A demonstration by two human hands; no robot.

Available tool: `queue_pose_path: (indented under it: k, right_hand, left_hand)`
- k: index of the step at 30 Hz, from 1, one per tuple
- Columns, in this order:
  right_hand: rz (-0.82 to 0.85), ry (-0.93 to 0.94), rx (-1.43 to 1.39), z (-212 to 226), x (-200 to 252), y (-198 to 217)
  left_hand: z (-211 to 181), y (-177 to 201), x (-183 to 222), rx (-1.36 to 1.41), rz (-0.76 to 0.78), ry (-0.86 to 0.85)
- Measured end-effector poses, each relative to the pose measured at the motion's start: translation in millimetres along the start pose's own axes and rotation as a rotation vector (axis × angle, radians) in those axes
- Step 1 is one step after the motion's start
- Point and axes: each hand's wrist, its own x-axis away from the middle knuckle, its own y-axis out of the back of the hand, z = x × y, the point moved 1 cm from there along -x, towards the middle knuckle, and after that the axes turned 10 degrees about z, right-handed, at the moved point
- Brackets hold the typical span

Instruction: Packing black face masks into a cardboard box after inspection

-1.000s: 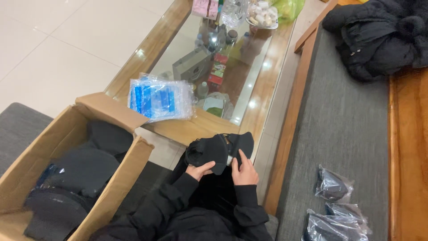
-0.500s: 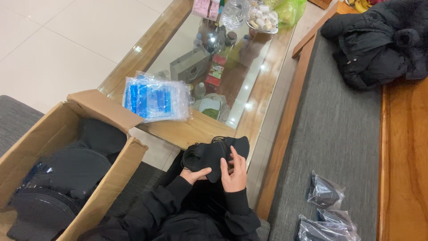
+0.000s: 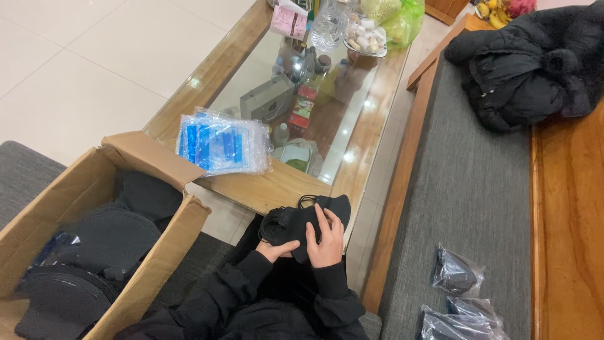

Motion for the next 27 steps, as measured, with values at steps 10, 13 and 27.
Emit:
queue_pose_path:
  k: [10,13,27]
  right_hand:
    - [-0.236,0.093,-0.025,14.3,-0.4,2.9]
    - [-0.257,0.098,0.018,-3.8,3.1,-3.3]
    - [-0.117,0.108,-0.009,-11.4,31.3,-36.5]
  left_hand:
    - [2.8,2.8,-1.8,-0.075,-0.004,0.052]
    - [11.2,6.2,-4.2,-0.091,0.004,0.05]
    - [11.4,-0.5,-7.9,0.121,-0.144,-0.032]
